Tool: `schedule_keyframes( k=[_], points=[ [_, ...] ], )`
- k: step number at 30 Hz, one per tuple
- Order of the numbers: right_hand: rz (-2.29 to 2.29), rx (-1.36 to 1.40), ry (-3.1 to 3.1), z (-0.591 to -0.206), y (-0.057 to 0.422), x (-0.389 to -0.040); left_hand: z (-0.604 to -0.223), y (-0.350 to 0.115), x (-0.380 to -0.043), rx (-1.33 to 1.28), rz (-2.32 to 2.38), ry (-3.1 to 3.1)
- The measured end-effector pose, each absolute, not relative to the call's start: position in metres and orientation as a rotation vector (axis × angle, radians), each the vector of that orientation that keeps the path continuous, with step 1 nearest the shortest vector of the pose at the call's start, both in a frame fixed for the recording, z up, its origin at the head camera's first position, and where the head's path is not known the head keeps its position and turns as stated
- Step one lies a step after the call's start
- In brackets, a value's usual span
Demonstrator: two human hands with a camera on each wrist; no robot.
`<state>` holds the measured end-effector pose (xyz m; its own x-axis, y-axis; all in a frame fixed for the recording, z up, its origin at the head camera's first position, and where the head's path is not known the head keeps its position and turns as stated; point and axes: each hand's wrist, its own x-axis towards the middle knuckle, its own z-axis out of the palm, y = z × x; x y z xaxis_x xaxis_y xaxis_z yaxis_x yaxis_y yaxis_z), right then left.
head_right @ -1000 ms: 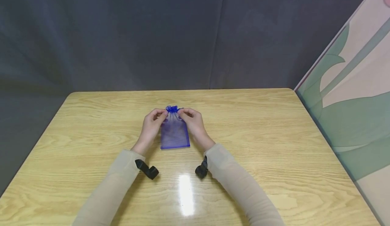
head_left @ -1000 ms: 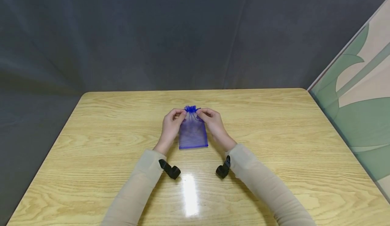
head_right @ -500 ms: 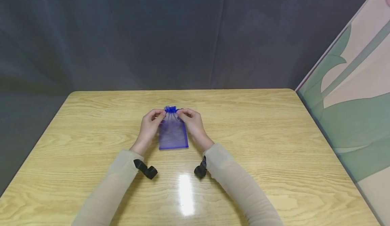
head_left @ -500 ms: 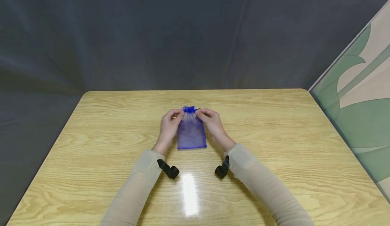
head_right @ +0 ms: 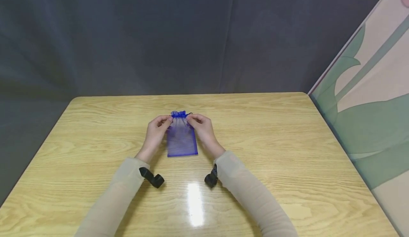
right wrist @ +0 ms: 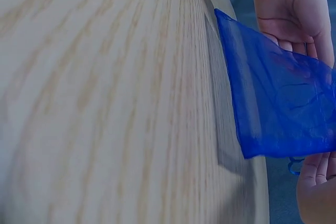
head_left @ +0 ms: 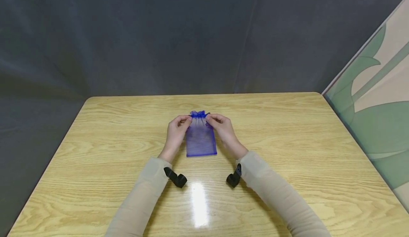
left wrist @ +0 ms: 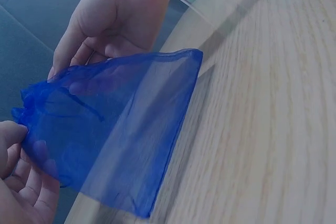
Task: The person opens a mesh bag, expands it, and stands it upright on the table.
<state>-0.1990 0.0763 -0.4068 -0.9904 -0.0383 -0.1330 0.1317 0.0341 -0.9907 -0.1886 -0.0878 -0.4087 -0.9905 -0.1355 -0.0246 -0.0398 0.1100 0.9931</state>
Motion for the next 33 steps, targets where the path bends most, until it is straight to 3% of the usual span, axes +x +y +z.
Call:
schedule_keyframes(
  k=[33],
  points=[
    [-2.183,0.166,2.120,-0.4062,0.0779,-0.2002,-0.4107,-0.0857,-0.1869,0.210,-2.000,-2.214]
  ],
)
